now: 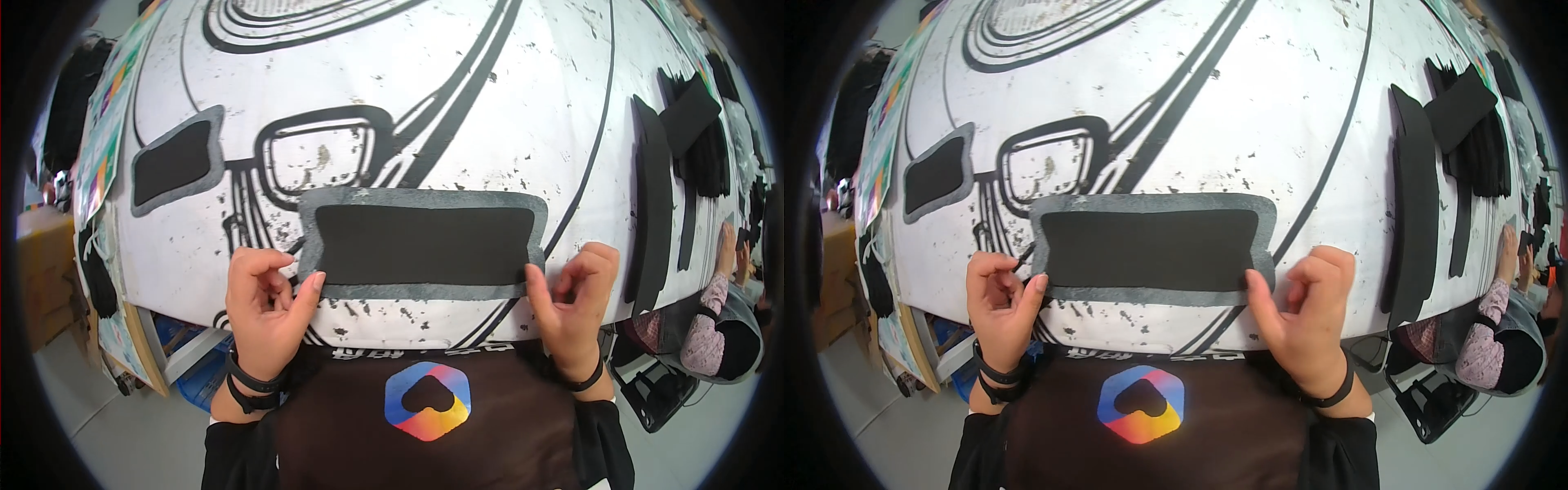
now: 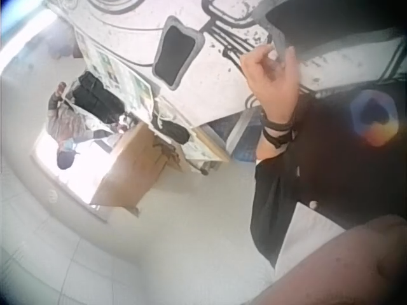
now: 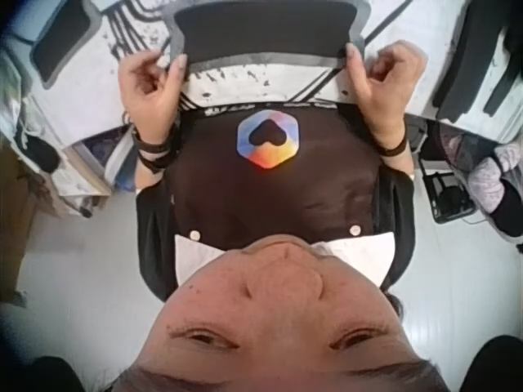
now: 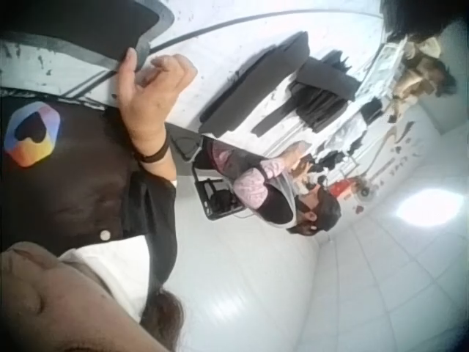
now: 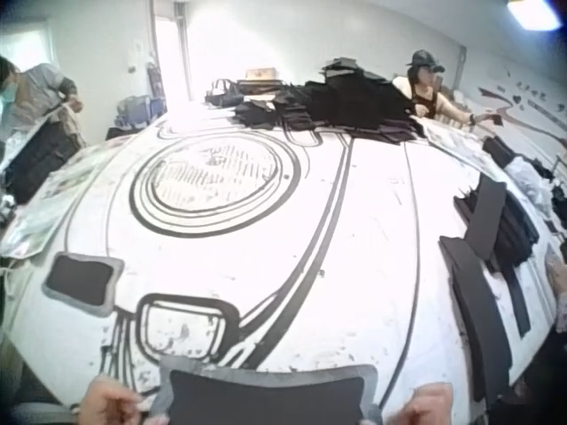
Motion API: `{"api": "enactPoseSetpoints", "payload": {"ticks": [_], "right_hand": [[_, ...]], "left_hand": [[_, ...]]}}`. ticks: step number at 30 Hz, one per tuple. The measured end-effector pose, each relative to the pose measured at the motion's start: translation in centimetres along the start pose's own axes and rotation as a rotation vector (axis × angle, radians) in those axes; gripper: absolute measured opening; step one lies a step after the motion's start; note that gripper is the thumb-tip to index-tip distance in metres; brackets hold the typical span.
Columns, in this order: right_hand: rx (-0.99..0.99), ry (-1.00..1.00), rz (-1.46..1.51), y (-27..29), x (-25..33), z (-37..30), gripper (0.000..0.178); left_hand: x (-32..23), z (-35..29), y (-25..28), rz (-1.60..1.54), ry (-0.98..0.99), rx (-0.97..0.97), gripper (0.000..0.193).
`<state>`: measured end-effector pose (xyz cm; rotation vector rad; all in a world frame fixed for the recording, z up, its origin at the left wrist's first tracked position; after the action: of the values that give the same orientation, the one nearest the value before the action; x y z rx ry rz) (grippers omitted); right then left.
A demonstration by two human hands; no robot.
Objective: Manually aligning and assembling black shoe components on a work surface.
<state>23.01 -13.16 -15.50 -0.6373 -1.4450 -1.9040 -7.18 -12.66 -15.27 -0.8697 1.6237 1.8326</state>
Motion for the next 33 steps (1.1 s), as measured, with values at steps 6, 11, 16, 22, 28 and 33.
{"api": "enactPoseSetpoints", "payload": {"ticks": [6, 11, 16, 22, 28, 33], "right_hand": [[0.107, 0.370, -0.168, 1.7, 4.7, 0.8, 0.045], [0.522, 0.470, -0.262, -4.1, 6.0, 3.5, 0.061], [0.520, 0.411, -0.372, -5.1, 4.2, 2.0, 0.073], [0.588, 0.353, -0.343, -1.8, 3.2, -0.2, 0.085], [0.551, 0.588, -0.328, 0.6, 3.4, -3.3, 0.036], [0.564, 0.203, 0.365, 3.5, 2.1, -2.5, 0.039]], "left_hand": [[-3.8, 0.3, 3.4, 0.201, -0.471, 0.129, 0.040], [-6.0, 1.5, -1.4, 0.505, -0.676, 0.461, 0.063], [-3.2, 1.2, -3.3, 0.600, -0.700, 0.407, 0.083], [-2.4, -1.0, -1.3, 0.561, -0.704, 0.492, 0.100], [-1.6, -3.7, 0.0, 0.679, -0.951, 0.331, 0.043], [-2.5, -2.3, 3.2, -0.035, -0.575, 0.509, 0.028]]}}
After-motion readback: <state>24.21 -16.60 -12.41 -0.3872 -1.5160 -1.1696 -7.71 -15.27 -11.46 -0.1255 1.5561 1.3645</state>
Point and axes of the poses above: each hand's wrist, its own z-axis towards the middle knuckle, its own y-axis out of the back of the hand, x = y × z, the point moved 2 cm from there along z, towards the middle knuckle, and after that the axes turned 6 degrees about z, right-handed, at the moved point
